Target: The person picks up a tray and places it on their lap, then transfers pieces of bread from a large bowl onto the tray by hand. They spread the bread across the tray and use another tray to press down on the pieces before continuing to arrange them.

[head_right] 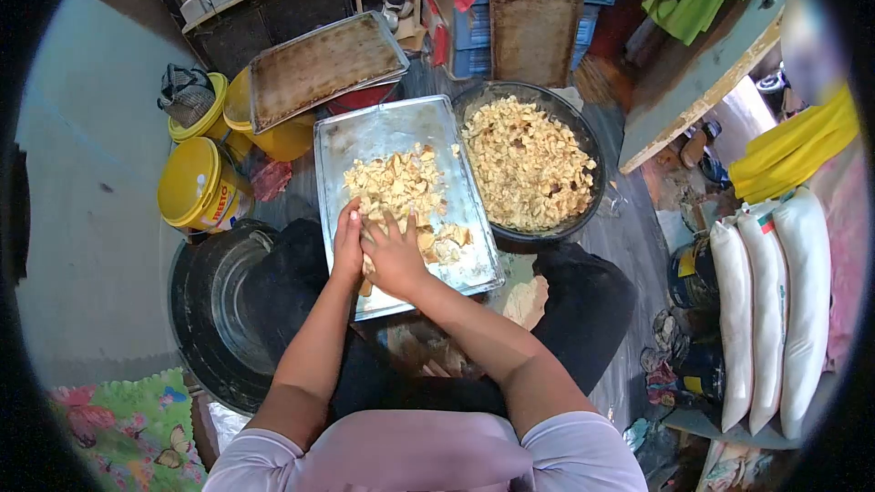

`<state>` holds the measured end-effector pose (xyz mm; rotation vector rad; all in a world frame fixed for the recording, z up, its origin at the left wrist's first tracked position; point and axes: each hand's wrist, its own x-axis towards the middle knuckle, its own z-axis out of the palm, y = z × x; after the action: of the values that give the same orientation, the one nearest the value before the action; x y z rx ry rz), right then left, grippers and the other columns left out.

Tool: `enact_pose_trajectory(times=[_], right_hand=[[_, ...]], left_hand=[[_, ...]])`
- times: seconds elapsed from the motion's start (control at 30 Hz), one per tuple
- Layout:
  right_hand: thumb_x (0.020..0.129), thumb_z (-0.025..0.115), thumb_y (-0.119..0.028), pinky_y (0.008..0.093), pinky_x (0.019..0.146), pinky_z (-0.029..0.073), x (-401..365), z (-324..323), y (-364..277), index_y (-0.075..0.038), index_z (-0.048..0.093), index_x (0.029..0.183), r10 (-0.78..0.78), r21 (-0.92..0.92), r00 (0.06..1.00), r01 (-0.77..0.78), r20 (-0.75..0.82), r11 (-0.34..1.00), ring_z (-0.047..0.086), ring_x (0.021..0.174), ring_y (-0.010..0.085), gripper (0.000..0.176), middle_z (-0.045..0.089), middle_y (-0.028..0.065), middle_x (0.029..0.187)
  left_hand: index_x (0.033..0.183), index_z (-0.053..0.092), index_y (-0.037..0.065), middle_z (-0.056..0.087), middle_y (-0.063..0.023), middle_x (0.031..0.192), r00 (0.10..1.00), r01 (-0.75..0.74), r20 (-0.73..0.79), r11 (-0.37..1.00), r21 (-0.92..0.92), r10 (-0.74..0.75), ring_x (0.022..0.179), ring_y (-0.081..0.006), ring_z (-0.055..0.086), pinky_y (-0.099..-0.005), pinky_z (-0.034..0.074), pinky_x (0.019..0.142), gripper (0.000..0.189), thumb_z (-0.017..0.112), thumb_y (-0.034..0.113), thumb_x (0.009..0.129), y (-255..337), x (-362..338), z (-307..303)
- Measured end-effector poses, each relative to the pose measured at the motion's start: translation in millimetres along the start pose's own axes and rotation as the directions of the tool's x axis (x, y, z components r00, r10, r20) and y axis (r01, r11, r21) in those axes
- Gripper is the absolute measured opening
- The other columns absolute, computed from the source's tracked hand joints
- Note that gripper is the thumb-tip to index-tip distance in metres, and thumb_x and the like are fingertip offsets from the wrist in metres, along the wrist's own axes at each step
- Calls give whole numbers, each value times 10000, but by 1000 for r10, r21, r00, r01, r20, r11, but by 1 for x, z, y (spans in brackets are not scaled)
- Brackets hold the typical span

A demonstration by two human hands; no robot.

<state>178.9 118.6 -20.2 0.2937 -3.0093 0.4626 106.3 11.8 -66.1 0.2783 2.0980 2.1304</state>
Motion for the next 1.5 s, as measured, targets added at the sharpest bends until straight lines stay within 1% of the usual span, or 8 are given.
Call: enact_pose_trajectory(times=[0.13, 0.2, 0.47, 0.67, 0.77, 0.97, 1.4, 1.5], right_hand=[[700, 719, -372, 708, 1043, 92, -26, -10, 9, -176, 522, 1258, 27, 12, 997, -28, 75, 1000, 219, 1374, 390, 623, 346, 105, 1436], [711, 704, -417, 712, 1041, 81, -33, -13, 27, -207, 486, 1313, 122, -41, 992, -122, -12, 992, 218, 1375, 391, 674, 320, 116, 1452], [757, 647, -524, 676, 1052, 89, -53, -1, 79, -208, 409, 1381, 223, 195, 959, -188, -175, 963, 249, 1330, 418, 738, 248, 168, 1479], [782, 609, -561, 654, 1066, 21, -88, 8, 63, -180, 405, 1384, 155, 149, 952, -118, -263, 982, 225, 1341, 439, 741, 201, 188, 1503], [819, 584, -527, 634, 1076, 50, -90, 15, 63, -176, 389, 1395, 160, 88, 963, -144, -219, 986, 246, 1331, 429, 703, 195, 205, 1497], [847, 618, -354, 514, 1074, 200, -75, 16, 87, -135, 448, 1337, 241, 214, 894, -168, -378, 962, 311, 1288, 388, 563, 260, 208, 1461], [799, 659, -228, 389, 911, 353, -32, -8, 97, -139, 613, 1130, 387, 422, 887, -259, -253, 869, 533, 1020, 262, 346, 615, 74, 1123], [788, 633, -153, 356, 819, 434, -18, -5, 106, -76, 613, 1048, 389, 617, 856, -108, -341, 780, 585, 926, 282, 272, 636, 107, 1022]], left_hand=[[1300, 472, 26, 461, -182, 1319, 989, -136, 80, 968, 209, 122, 1228, -309, 428, -379, 304, 1047, 421, 470, 281, 965, -3, 0, -2], [1286, 494, 41, 418, -206, 1351, 959, -279, 128, 764, 582, 253, 1264, -362, 370, -433, 251, 1068, 444, 524, 298, 924, 9, -14, 1], [1292, 508, 115, 349, -183, 1414, 840, -506, 542, 389, 770, 21, 1361, -395, 224, -560, 145, 1085, 584, 627, 416, 806, 31, -51, 8], [1159, 583, 76, 408, -172, 1362, 903, -426, 399, 424, 799, 157, 1348, -377, 266, -572, 175, 1073, 402, 618, 242, 794, 25, -56, 7], [1101, 594, 71, 451, -177, 1283, 764, -630, 494, 312, 712, 415, 1304, -369, 338, -559, 236, 1041, 342, 615, 173, 775, 21, -69, 14], [1131, 593, 93, 468, -127, 1284, 584, -807, 736, 340, 482, 343, 1234, -307, 414, -469, 305, 1015, 352, 629, 233, 811, 16, -97, 41], [922, 643, 97, 502, -103, 1244, 631, -774, 690, 241, 585, 354, 1218, -271, 418, -457, 287, 985, 214, 661, 189, 730, 17, -74, 25], [943, 636, 84, 491, -118, 1261, 709, -700, 631, 426, 573, 317, 1215, -292, 423, -461, 282, 999, 242, 670, 211, 739, 40, -66, 15]])
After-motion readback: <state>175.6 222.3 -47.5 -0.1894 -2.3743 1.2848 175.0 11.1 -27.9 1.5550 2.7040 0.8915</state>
